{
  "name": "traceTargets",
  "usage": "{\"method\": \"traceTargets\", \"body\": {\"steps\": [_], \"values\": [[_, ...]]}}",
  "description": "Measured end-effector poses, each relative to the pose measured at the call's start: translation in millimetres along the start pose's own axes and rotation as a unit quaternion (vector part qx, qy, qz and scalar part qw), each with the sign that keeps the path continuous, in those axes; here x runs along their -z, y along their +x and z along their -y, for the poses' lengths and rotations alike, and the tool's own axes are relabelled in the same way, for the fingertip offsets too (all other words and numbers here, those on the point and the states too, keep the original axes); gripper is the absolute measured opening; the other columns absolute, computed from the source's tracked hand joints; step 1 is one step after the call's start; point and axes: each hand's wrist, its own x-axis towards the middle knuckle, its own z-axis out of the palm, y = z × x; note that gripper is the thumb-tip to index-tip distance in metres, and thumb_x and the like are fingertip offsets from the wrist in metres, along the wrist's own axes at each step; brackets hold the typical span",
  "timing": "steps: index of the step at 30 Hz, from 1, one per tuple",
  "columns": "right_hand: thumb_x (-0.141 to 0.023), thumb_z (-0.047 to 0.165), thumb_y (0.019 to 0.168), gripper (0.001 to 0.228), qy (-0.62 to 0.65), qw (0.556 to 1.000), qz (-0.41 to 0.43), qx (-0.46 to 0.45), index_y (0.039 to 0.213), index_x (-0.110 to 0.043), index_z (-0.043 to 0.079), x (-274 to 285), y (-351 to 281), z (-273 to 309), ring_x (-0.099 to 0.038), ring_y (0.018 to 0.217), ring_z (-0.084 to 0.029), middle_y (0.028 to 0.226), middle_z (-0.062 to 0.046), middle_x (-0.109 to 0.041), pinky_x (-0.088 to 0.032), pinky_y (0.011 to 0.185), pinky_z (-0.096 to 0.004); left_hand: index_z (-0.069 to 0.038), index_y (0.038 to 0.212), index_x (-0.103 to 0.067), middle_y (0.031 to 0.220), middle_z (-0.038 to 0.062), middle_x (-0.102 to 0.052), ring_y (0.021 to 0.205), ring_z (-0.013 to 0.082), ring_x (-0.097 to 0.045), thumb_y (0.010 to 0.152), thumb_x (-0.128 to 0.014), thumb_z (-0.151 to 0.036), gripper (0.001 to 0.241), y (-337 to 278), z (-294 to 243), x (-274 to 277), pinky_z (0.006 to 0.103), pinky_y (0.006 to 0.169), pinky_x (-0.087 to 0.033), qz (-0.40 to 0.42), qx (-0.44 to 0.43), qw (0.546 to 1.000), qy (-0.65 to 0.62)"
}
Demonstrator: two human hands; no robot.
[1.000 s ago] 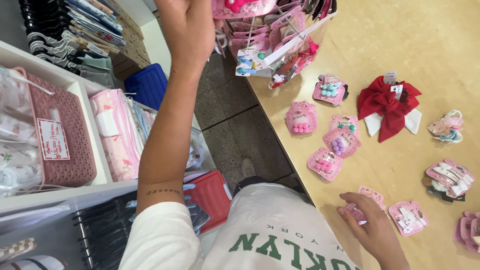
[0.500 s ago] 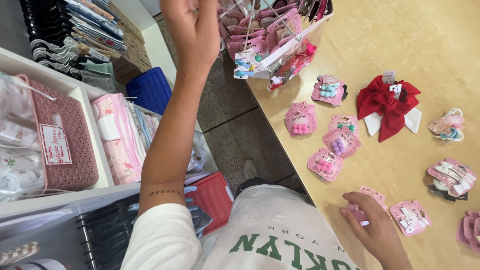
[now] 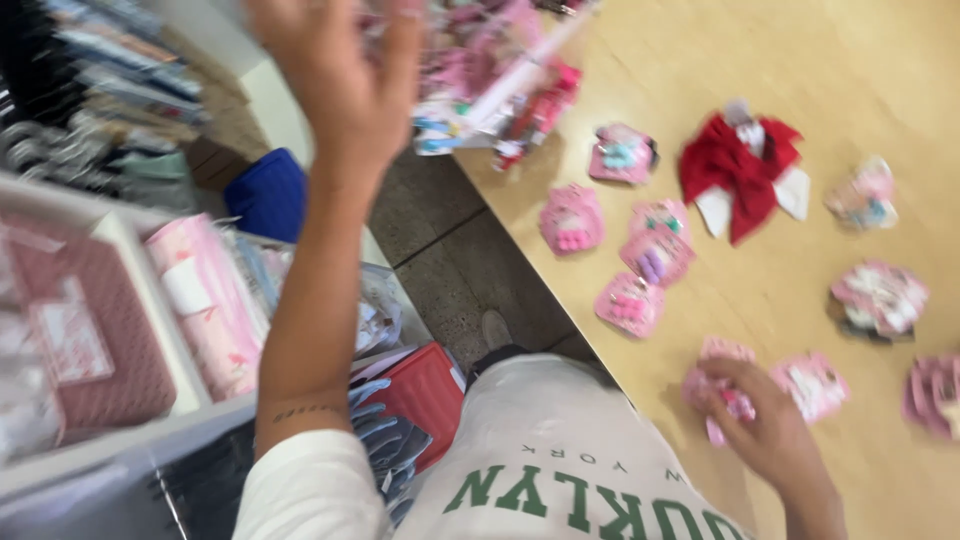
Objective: Organizing hair accessories by removing them from a rotating display rack and arranging them on a table.
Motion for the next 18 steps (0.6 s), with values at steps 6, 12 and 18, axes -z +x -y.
{"method": "traceTargets", "body": {"steps": [6, 12, 18], "values": [[-0.075, 0.011, 0.112, 0.012, -0.003, 0.981, -0.193, -0.023, 0.121, -0.077, 0.003, 40.8, -27.7, -36.0, -0.07, 0.101, -0.023, 0.115, -0.009, -0.078, -0.054, 0.093, -0.038, 0.008, 0.123, -0.052, 0.12, 0.022, -0.048, 0.118, 0.0421, -0.05, 0.116, -0.056, -0.009, 0.019, -47.2, -105.9, -13.1, 0.0544, 0.115, -0.042, 0.045, -0.027, 0.987, -0.151], [-0.074, 0.02, 0.113, 0.022, -0.075, 0.971, -0.181, -0.134, 0.123, -0.08, 0.002, 49.0, -51.8, -68.3, -0.072, 0.094, -0.025, 0.11, -0.011, -0.08, -0.057, 0.086, -0.04, -0.008, 0.116, -0.069, 0.116, 0.01, -0.066, 0.113, 0.0307, -0.064, 0.109, -0.068, -0.028, 0.021, -154.6, -193.8, -89.5, 0.0453, 0.104, -0.048, 0.321, 0.042, 0.896, -0.304], [-0.088, 0.068, 0.074, 0.1, -0.133, 0.978, -0.079, -0.139, 0.154, -0.064, 0.014, -11.7, -56.8, -74.1, -0.06, 0.125, -0.041, 0.134, -0.017, -0.055, -0.05, 0.111, -0.057, -0.017, 0.122, -0.072, 0.105, 0.003, -0.071, 0.1, 0.028, -0.07, 0.11, -0.065, -0.038, 0.025, -255.5, -246.9, -150.8, 0.0465, 0.097, -0.05, 0.495, 0.053, 0.758, -0.42]]}}
